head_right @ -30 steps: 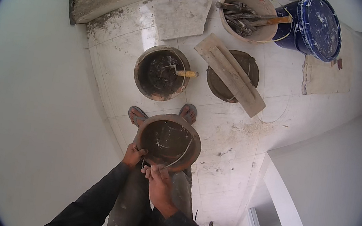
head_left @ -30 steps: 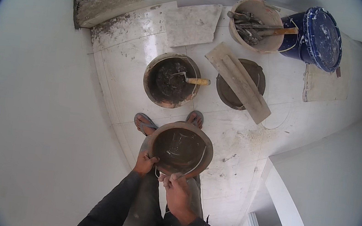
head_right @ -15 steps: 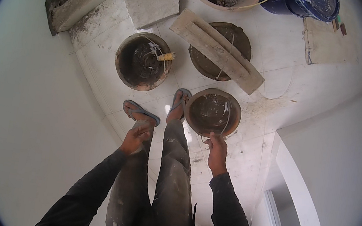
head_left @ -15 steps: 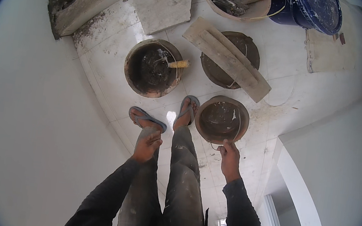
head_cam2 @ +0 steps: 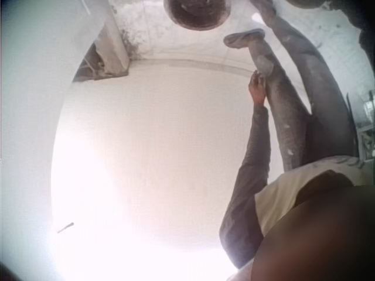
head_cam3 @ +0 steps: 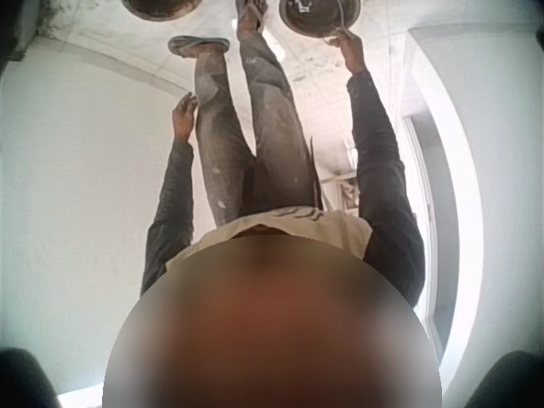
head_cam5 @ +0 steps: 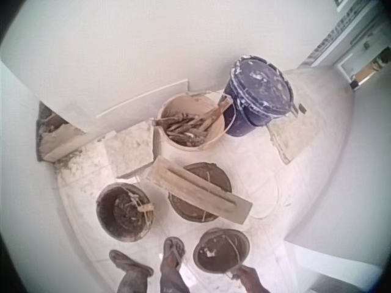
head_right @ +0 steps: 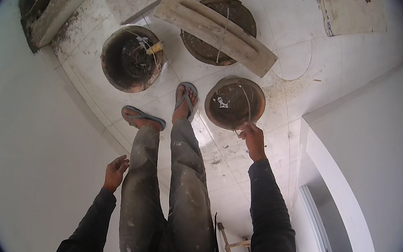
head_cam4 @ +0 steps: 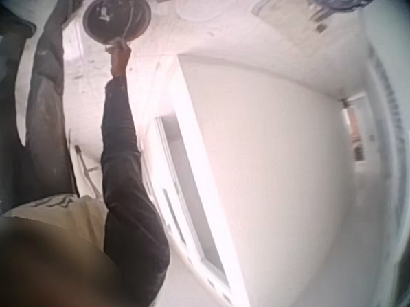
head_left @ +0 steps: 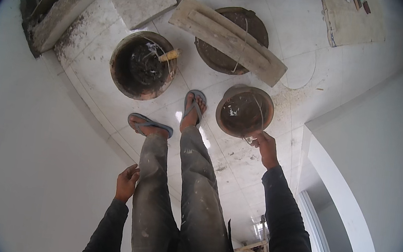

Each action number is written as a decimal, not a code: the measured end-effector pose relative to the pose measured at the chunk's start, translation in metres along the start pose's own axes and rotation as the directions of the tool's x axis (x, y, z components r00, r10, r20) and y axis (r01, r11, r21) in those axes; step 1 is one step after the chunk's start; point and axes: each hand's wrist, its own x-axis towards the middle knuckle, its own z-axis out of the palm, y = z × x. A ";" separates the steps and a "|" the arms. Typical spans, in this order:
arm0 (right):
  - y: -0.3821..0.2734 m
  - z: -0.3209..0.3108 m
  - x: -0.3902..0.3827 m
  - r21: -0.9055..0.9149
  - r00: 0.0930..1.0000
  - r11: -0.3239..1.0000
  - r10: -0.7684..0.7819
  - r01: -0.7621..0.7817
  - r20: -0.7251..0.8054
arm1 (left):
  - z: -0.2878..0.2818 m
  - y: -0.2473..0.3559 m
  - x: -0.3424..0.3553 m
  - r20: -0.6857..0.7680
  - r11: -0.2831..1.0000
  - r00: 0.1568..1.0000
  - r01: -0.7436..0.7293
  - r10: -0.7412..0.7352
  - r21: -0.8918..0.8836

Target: The person scoops cement from a bucket with a trowel and applies it to a vertical wall section, smoothing the surface. They repeatedly transfer material from the bucket to the wall and level it with the trowel.

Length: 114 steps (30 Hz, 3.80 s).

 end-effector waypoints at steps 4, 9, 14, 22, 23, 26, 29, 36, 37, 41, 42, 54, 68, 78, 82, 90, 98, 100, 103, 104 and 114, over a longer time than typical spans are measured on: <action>-0.005 -0.037 0.025 -0.594 0.839 0.805 -0.314 -0.013 -0.444 | 0.006 0.010 -0.025 -0.029 0.999 0.999 -0.046 0.047 0.019; -0.016 -0.030 0.057 -0.602 0.822 0.720 -0.541 0.344 -0.177 | 0.015 0.021 -0.047 -0.076 0.994 0.995 -0.058 0.065 0.098; -0.011 0.040 0.110 -0.719 0.897 0.597 -0.433 0.356 0.084 | 0.024 0.023 -0.061 -0.107 0.966 0.993 -0.015 0.045 0.260; 0.010 0.059 0.190 -0.570 0.984 0.815 0.167 -0.107 0.054 | 0.038 0.019 -0.079 -0.124 0.951 0.985 -0.076 0.118 0.300; 0.020 0.058 0.189 -0.637 0.998 0.770 0.049 -0.012 0.040 | 0.039 0.020 -0.079 -0.116 0.951 0.988 -0.059 0.098 0.302; 0.045 0.055 0.177 -0.719 0.962 0.660 -0.270 0.216 0.041 | 0.041 0.023 -0.076 -0.110 0.945 0.985 -0.092 0.132 0.313; 0.062 0.054 0.130 -0.598 0.940 0.762 -0.340 0.248 -0.043 | 0.041 0.024 -0.074 -0.101 0.931 0.982 -0.116 0.159 0.345; 0.073 0.069 0.044 -0.492 0.782 0.789 -0.549 0.369 -0.295 | 0.034 0.019 -0.078 -0.134 0.945 0.980 -0.098 0.146 0.311; 0.071 0.071 0.035 -0.469 0.798 0.826 -0.496 0.313 -0.343 | 0.032 0.020 -0.080 -0.158 0.951 0.977 -0.090 0.142 0.297; 0.042 0.068 -0.008 -0.474 0.717 0.769 -0.608 0.428 -0.340 | 0.020 0.035 -0.095 -0.247 0.965 0.955 -0.101 0.162 0.243; 0.028 0.066 -0.023 -0.497 0.700 0.734 -0.646 0.463 -0.303 | 0.013 0.041 -0.102 -0.278 0.972 0.947 -0.099 0.158 0.214; -0.242 0.147 -0.128 -0.536 0.393 0.118 -0.810 0.836 0.435 | -0.033 0.090 -0.149 -0.398 0.964 0.880 -0.213 0.260 0.159; -0.483 0.597 0.015 -0.238 0.143 -0.063 -0.645 0.969 0.751 | -0.183 0.152 -0.023 -0.223 0.979 0.961 -0.133 0.166 0.156; -0.555 0.876 0.078 -0.260 0.215 -0.621 -0.148 0.740 0.965 | -0.266 0.189 -0.003 -0.098 0.994 0.993 -0.061 0.070 0.092; -0.560 0.915 0.075 -0.209 0.201 -0.606 -0.083 0.768 0.976 | -0.281 0.193 0.002 -0.060 0.997 0.997 -0.037 0.041 0.075; -0.561 0.858 0.083 -0.265 0.150 -0.264 -0.387 0.927 0.910 | -0.288 0.199 0.009 -0.068 0.993 0.994 -0.073 0.080 0.095; -0.550 0.855 0.076 -0.427 0.354 -0.059 -0.461 0.902 0.813 | -0.296 0.197 0.012 -0.042 0.998 0.999 -0.030 0.032 0.058; -0.547 0.877 0.080 -0.514 0.457 -0.027 -0.417 0.858 0.785 | -0.297 0.196 0.013 -0.039 0.998 0.999 -0.032 0.034 0.055; -0.551 0.912 0.095 -0.541 0.519 0.037 -0.341 0.840 0.784 | -0.300 0.195 0.014 -0.050 0.999 0.998 -0.038 0.040 0.036; -0.550 0.920 0.099 -0.545 0.547 0.109 -0.336 0.831 0.767 | -0.301 0.194 0.014 -0.050 0.999 0.998 -0.041 0.042 0.028; -0.504 0.893 0.080 -0.410 0.646 0.510 -0.485 0.756 0.590 | -0.312 0.195 0.020 -0.040 0.994 0.998 -0.054 0.058 0.094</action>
